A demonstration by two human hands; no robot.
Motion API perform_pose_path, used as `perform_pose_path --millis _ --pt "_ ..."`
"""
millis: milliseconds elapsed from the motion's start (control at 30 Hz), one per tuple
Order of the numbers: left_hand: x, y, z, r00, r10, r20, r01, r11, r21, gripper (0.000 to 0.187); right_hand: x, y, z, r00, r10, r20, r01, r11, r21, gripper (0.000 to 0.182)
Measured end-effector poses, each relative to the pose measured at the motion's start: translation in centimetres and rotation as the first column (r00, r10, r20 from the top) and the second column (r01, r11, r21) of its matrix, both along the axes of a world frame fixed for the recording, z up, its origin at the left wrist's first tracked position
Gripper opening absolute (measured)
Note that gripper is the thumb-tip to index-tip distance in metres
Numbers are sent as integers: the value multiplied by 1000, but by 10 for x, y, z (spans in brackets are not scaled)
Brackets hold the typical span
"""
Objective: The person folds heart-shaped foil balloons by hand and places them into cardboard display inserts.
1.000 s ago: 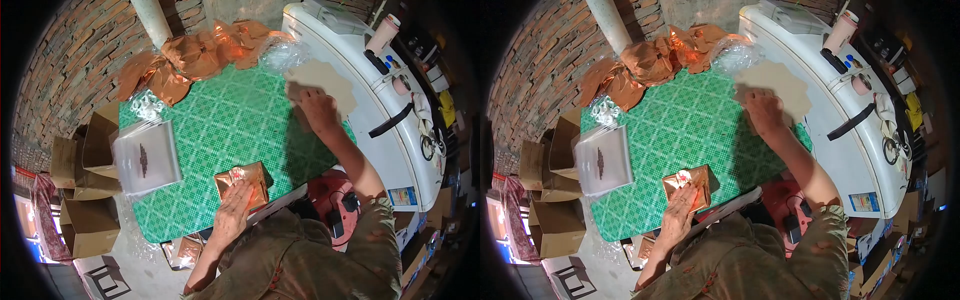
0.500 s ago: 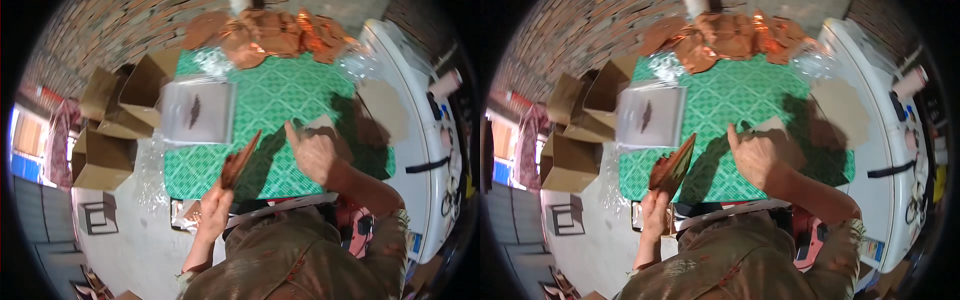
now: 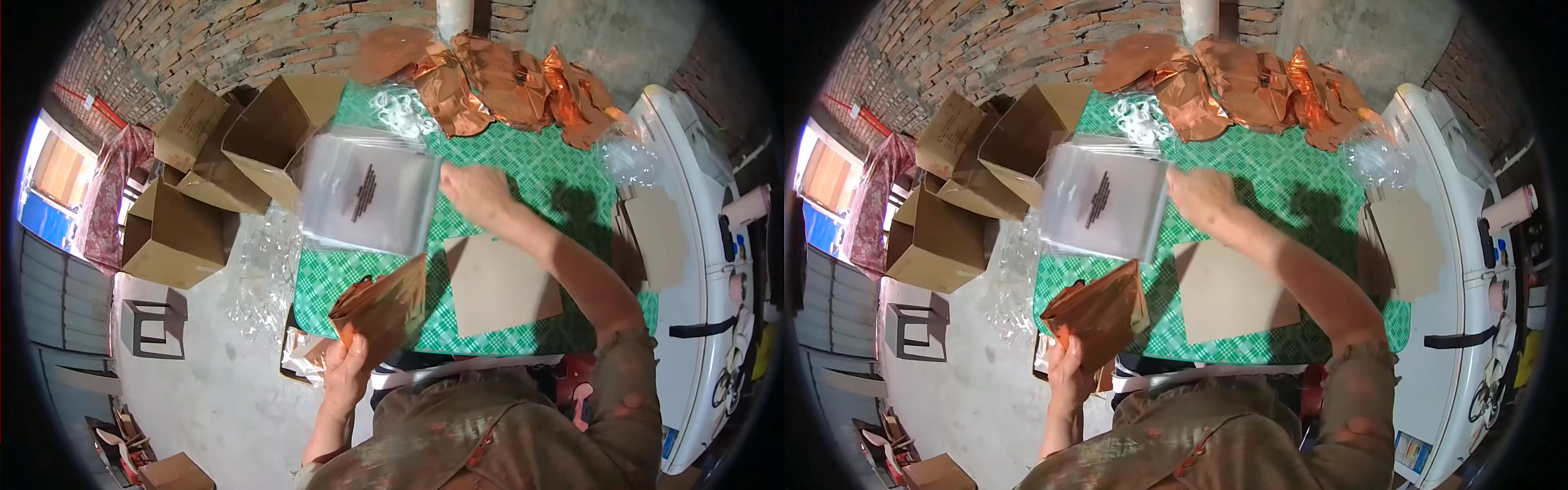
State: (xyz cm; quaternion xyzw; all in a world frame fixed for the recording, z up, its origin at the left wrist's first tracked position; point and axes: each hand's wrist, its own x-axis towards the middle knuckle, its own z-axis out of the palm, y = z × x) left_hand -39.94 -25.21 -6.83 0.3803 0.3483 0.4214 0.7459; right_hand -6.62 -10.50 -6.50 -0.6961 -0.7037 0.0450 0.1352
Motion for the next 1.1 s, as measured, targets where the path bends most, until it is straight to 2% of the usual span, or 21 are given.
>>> perform_pose_path --millis 33,100,133,200,300,400,433,500,533,600,633,767,800,1100 --pt "0 0 -1 1000 -5 26 6 1000 -20 49 10 19 2 1000 -14 -17 14 999 49 23" --pt "1 1 -4 997 -17 75 21 998 -60 49 30 60 -12 998 23 -54 -6 953 304 15" --pt "1 2 -7 999 -34 14 35 998 -54 59 35 76 -14 999 36 -33 -22 931 365 13" --pt "-1 1 -12 999 -33 1 33 996 -87 55 42 103 -23 998 58 7 -54 876 479 10" --pt "-2 4 -15 1000 -28 -10 26 987 -160 45 47 132 -52 997 12 75 -52 829 557 9" --pt "3 4 -13 996 12 85 0 989 -148 38 67 159 -74 999 -52 5 45 911 409 13" --pt "-5 5 -24 991 -5 130 24 990 -140 36 75 157 -75 978 28 -205 51 929 367 14" --pt "-9 3 -27 988 5 151 18 988 -152 33 90 147 -72 791 145 -595 38 958 283 16" --pt "-3 6 -18 991 31 130 -9 985 -171 32 83 127 -51 727 68 -683 118 968 222 18" --pt "2 12 -10 993 45 108 -23 980 -196 30 81 87 -16 611 -33 -791 101 994 37 20" --pt "1 15 -9 993 33 110 -10 979 -203 30 84 69 -6 550 -93 -830 84 995 -56 21" --pt "1 22 -7 989 47 138 -12 970 -242 34 98 11 -5 470 -20 -883 -19 999 -33 24" --pt "0 24 -7 991 8 134 20 977 -212 40 97 -2 -1 470 -13 -883 -28 999 -29 26" --pt "14 8 -1 994 33 106 -9 976 -218 45 98 -60 -1 393 -78 -916 36 997 -69 19"
